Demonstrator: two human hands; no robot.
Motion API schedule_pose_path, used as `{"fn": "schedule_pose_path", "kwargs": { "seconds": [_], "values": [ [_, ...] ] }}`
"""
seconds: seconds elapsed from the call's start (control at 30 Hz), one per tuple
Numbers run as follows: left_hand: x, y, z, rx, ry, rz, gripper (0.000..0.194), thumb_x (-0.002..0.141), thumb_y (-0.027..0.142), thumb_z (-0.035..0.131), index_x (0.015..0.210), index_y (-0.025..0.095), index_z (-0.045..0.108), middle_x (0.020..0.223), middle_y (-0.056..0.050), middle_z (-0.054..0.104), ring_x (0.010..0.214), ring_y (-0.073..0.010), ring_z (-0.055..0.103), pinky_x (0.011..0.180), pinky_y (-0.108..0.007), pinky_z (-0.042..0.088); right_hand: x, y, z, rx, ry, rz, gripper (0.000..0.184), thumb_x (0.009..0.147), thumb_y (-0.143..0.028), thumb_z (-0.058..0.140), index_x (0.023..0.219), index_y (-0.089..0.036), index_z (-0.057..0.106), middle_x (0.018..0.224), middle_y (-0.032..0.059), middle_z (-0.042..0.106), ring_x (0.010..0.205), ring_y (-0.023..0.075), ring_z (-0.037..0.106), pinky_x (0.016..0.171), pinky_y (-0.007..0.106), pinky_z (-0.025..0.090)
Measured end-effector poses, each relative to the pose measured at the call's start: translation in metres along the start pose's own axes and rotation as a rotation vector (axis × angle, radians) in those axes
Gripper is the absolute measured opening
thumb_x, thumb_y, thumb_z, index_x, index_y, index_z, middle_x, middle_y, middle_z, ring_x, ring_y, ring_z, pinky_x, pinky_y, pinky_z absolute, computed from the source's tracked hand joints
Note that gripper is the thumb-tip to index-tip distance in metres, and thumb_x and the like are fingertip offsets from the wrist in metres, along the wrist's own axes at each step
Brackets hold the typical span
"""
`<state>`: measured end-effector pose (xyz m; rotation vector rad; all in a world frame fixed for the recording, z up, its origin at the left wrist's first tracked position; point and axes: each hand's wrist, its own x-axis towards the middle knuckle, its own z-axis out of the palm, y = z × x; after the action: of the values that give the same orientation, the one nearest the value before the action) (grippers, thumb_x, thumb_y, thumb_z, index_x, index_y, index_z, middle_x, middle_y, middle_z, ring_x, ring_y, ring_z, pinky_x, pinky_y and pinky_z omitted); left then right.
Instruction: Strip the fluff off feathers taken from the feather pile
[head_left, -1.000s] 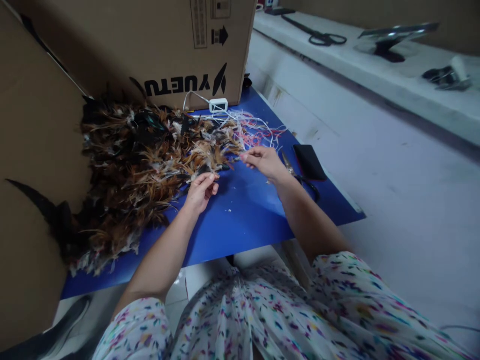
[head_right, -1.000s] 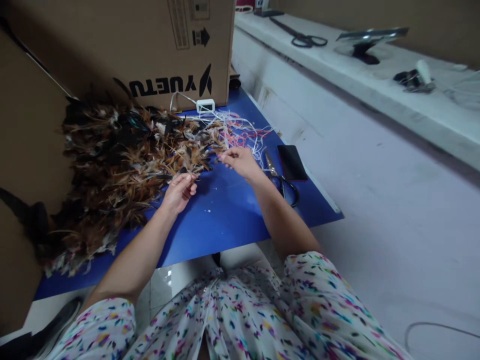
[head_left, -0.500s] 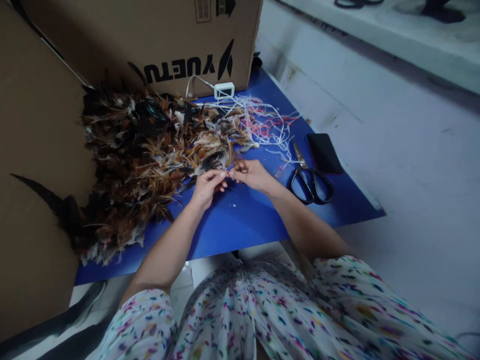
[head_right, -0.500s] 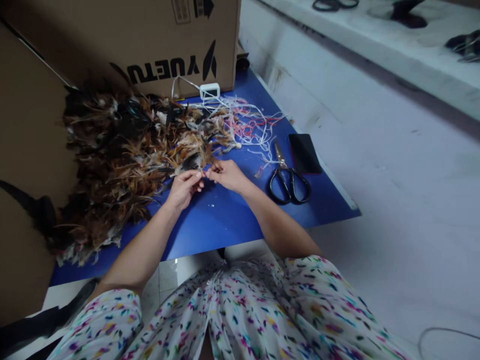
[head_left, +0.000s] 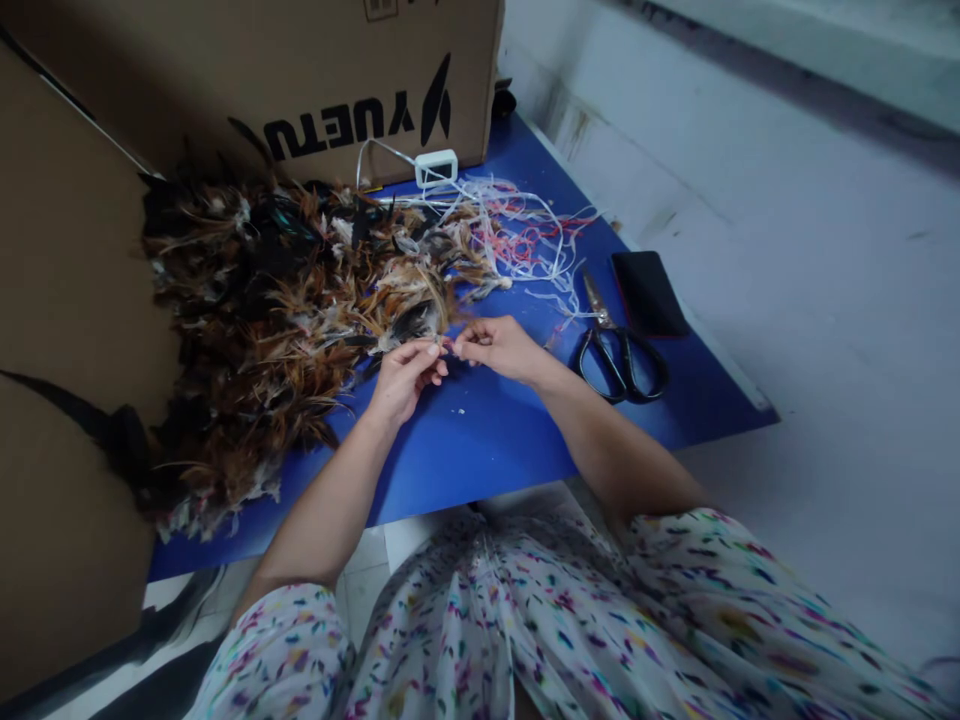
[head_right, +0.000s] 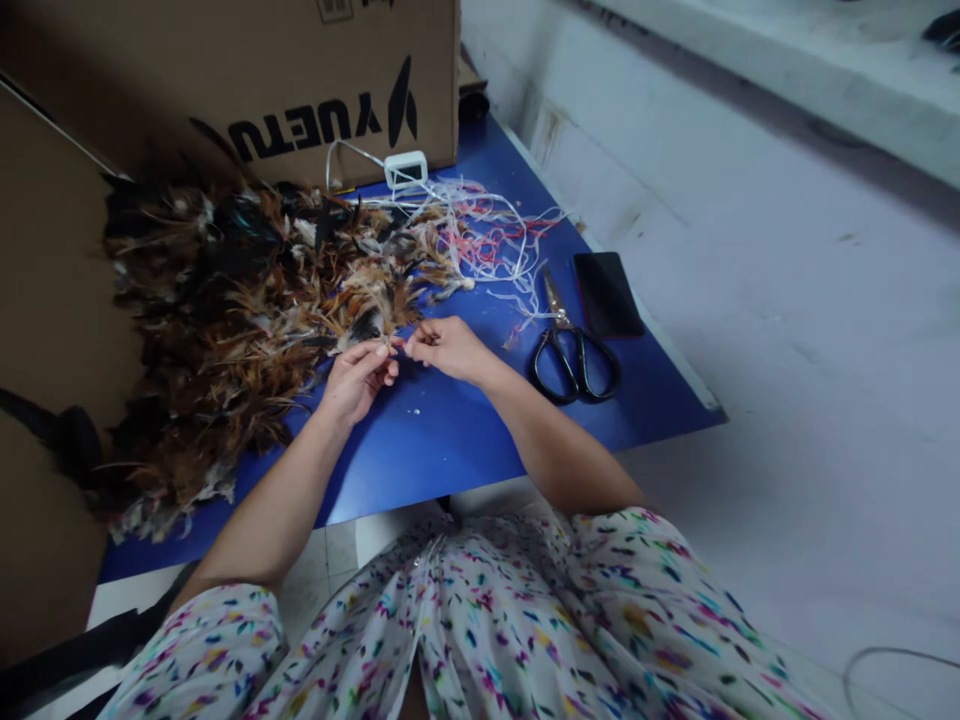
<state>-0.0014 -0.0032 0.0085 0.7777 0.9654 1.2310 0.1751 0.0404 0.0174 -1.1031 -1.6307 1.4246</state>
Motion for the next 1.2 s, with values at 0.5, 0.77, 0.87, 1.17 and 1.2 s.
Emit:
{"fn": "schedule_pose_path", "kwargs": {
  "seconds": [0.5, 0.77, 0.87, 1.17, 1.2],
  "values": [
    [0.004, -0.003, -0.003, 0.016, 0.043, 0.029, 0.025, 0.061, 0.033, 0.09, 0.071, 0.014, 0.077, 0.056, 0.0, 0.064, 0.05, -0.0056, 0.055, 0.051, -0.018, 0.046, -0.003, -0.005, 0.003, 0.055, -0.005, 0.034, 0.014, 0.069, -0.028, 0.073, 0.07, -0.016, 0.067, 0.06, -0.0003, 0.066, 0.055, 0.0096, 0.059, 0.056, 0.023, 0.046],
    [0.006, 0.004, -0.005, -0.074, 0.102, 0.044, 0.014, 0.067, 0.024, 0.085, 0.07, 0.014, 0.077, 0.055, 0.001, 0.063, 0.05, -0.0046, 0.055, 0.051, -0.015, 0.046, -0.005, -0.011, -0.002, 0.111, 0.052, 0.041, 0.012, 0.067, -0.021, 0.076, 0.07, -0.016, 0.066, 0.059, -0.0002, 0.067, 0.054, 0.009, 0.06, 0.054, 0.022, 0.048],
    [0.006, 0.006, -0.006, -0.11, 0.126, 0.045, 0.014, 0.069, 0.024, 0.085, 0.07, 0.013, 0.076, 0.058, 0.0, 0.064, 0.052, -0.0048, 0.057, 0.052, -0.014, 0.049, -0.005, -0.011, -0.005, 0.104, 0.091, 0.03, 0.011, 0.066, -0.019, 0.076, 0.07, -0.016, 0.066, 0.057, -0.0014, 0.065, 0.053, 0.0087, 0.058, 0.053, 0.022, 0.047],
    [0.01, 0.009, -0.011, -0.24, 0.224, 0.075, 0.011, 0.071, 0.018, 0.083, 0.069, 0.015, 0.074, 0.067, 0.0, 0.069, 0.056, -0.0038, 0.06, 0.052, -0.011, 0.051, -0.001, -0.008, -0.022, 0.094, 0.207, 0.021, 0.012, 0.067, -0.014, 0.074, 0.075, -0.016, 0.066, 0.059, -0.0034, 0.062, 0.053, 0.0078, 0.055, 0.055, 0.023, 0.047],
    [0.01, 0.01, -0.01, -0.25, 0.236, 0.074, 0.011, 0.072, 0.018, 0.083, 0.069, 0.015, 0.073, 0.068, 0.0, 0.07, 0.056, -0.0035, 0.06, 0.052, -0.011, 0.051, -0.001, -0.008, -0.024, 0.09, 0.218, 0.026, 0.012, 0.067, -0.014, 0.074, 0.076, -0.016, 0.067, 0.059, -0.0032, 0.062, 0.054, 0.0079, 0.055, 0.055, 0.022, 0.047]
  ]
}}
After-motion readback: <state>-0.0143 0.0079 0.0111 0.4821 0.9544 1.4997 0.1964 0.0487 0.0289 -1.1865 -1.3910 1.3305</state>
